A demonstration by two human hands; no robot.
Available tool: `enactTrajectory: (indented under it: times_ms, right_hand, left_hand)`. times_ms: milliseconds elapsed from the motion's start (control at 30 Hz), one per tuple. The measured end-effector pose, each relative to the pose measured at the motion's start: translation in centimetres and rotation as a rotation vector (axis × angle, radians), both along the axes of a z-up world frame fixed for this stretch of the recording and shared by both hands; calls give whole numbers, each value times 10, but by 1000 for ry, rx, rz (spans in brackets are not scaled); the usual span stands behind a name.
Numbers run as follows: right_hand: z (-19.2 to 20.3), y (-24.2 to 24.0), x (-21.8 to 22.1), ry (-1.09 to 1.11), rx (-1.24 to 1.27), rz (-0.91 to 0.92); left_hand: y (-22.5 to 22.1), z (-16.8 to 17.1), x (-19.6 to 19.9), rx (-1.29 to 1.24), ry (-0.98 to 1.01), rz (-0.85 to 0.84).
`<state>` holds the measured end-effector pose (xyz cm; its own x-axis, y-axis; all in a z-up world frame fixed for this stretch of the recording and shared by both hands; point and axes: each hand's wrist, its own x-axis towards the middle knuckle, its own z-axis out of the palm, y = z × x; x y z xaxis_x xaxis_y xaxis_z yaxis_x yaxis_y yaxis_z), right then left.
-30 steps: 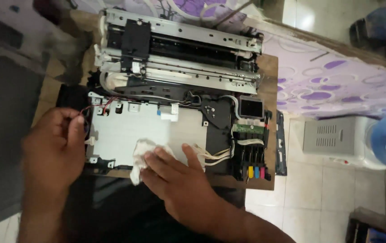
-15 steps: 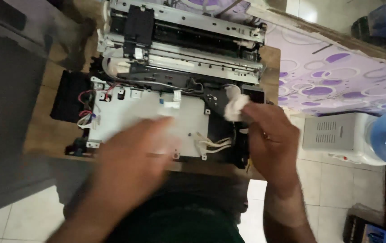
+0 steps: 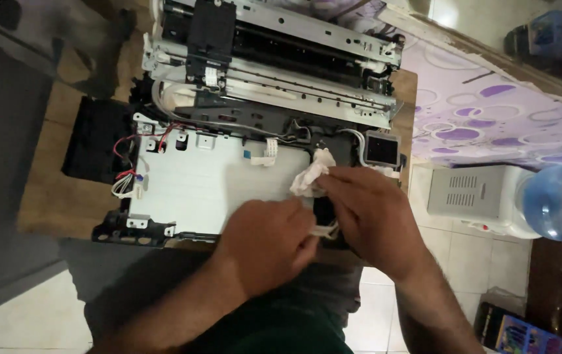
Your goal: The person is disassembling a printer, cleaning internal components with a cloth, and removing the ink holder assembly.
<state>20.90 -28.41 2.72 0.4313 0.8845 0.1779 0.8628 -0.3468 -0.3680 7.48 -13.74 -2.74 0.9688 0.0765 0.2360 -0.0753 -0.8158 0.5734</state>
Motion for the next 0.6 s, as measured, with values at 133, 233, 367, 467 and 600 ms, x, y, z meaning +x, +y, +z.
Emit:
enactTrajectory:
  times_ms: [133,233,367,467,600]
  right_hand:
    - [6,9,5,28,-182,192]
    - [18,18,7,72,-338,405]
    - [27,30,12,-15,-322,478]
    - [13,33,3,-177,-328,350]
    - [23,41,4,174,-352,569]
  left_hand:
    - [-11,-15,-8,-20,-286,-131]
    - [-15,-5,-13,-80,-440,-165]
    - [-25,-7,-20,-10,-497,-111]
    - [-25,-10,-21,-23,-515,-115]
    - [-22,-9,-17,-109,-587,-169]
